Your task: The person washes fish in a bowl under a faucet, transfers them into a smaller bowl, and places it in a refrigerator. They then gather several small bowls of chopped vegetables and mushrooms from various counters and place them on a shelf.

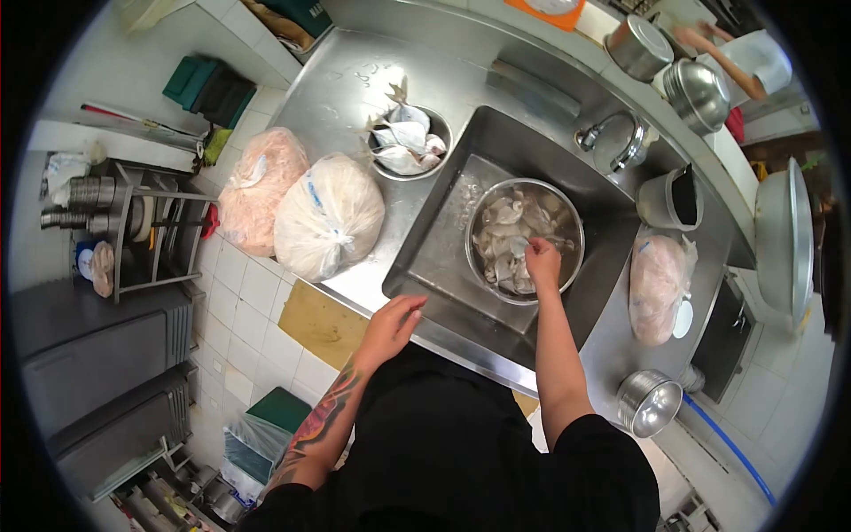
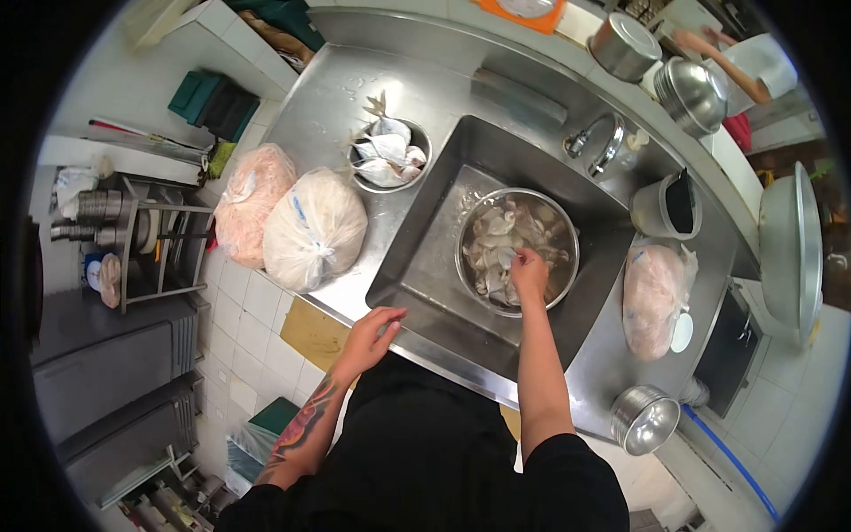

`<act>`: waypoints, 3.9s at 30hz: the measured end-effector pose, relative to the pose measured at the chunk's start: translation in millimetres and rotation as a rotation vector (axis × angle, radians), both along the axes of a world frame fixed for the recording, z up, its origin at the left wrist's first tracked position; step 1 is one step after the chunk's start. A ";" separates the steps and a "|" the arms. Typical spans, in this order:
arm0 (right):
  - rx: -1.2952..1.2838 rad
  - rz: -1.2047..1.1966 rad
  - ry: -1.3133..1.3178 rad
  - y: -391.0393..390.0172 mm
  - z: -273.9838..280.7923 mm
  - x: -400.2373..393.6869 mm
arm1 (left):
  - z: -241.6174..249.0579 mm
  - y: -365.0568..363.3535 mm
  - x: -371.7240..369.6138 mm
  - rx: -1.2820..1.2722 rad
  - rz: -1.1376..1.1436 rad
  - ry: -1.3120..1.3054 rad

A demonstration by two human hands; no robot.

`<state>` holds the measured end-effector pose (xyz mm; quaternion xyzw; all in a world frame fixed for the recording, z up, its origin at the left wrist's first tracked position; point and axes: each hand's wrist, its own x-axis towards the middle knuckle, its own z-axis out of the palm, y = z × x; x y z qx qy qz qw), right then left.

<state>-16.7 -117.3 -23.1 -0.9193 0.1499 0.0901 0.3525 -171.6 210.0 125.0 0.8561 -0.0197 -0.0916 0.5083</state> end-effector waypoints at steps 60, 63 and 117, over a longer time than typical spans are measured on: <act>0.992 1.161 1.225 1404.4 173.3 -679.6 | 113.9 1094.5 -1018.3 0.738 1.385 0.308; 0.963 1.188 1.236 1427.0 193.5 -695.7 | 186.8 1240.6 -1057.8 0.808 1.585 -0.033; 1.330 1.256 0.848 1835.2 214.9 -1214.9 | 188.6 1285.1 -1246.0 0.190 2.162 -1.476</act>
